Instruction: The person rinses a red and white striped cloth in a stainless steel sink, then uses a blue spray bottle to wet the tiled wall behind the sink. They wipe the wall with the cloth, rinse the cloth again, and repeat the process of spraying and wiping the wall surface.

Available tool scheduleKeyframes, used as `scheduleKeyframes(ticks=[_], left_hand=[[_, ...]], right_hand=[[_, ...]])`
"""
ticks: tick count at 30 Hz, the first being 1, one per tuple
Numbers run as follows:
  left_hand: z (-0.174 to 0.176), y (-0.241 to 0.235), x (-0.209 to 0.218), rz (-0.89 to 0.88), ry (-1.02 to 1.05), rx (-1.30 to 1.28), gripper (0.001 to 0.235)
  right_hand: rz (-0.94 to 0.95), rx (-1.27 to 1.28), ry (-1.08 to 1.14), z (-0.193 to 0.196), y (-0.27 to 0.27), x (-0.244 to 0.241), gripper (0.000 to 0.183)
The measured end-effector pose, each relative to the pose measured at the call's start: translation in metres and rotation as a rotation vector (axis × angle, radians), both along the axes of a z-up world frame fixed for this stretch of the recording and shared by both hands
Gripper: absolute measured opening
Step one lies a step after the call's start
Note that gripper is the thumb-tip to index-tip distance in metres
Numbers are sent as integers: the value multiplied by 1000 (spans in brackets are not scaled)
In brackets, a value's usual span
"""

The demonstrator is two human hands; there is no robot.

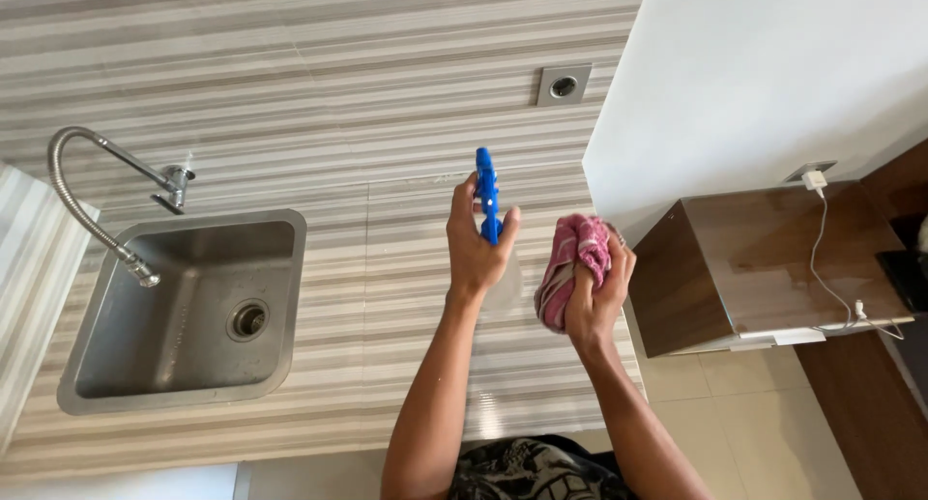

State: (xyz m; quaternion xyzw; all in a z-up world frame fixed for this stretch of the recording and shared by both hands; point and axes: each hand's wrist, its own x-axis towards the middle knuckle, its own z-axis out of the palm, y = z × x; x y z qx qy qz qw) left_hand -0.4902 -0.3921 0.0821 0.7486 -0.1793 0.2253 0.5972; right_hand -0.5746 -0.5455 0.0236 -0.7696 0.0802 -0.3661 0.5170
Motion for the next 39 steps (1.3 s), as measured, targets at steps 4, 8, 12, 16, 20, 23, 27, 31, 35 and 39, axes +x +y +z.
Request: scheduleKeyframes(ticks=[4, 8, 12, 16, 20, 23, 27, 31, 35, 39], left_hand=[[22, -12, -7, -11, 1, -104, 48], [39, -20, -14, -58, -78, -105, 46], [49, -27, -13, -81, -104, -80, 45], [55, -32, -12, -106, -151, -81, 38], [61, -39, -5, -123, -168, -95, 35], [61, -46, -3, -151, -126, -86, 34], [63, -57, -2, -181, -83, -80, 35], [62, -68, 2, -195, -98, -78, 36], [64, -80, 6, -231, -119, -56, 36], [58, -92, 12, -266, -116, -47, 38]], right_hand=[[-60, -95, -117, 23, -1, -2, 51], [-69, -88, -93, 28, -4, -1, 58], [-81, -130, -124, 29, -6, 0, 61], [-99, -118, -162, 33, -8, -2, 60], [-113, -84, -178, 40, -11, 1, 59], [-139, -130, -189, 28, -15, 2, 58], [-134, -102, -169, 27, -16, 1, 57], [-150, -86, -166, 29, -19, -1, 61], [-180, -107, -160, 24, -24, 1, 62], [-165, -82, -133, 22, -29, 3, 65]])
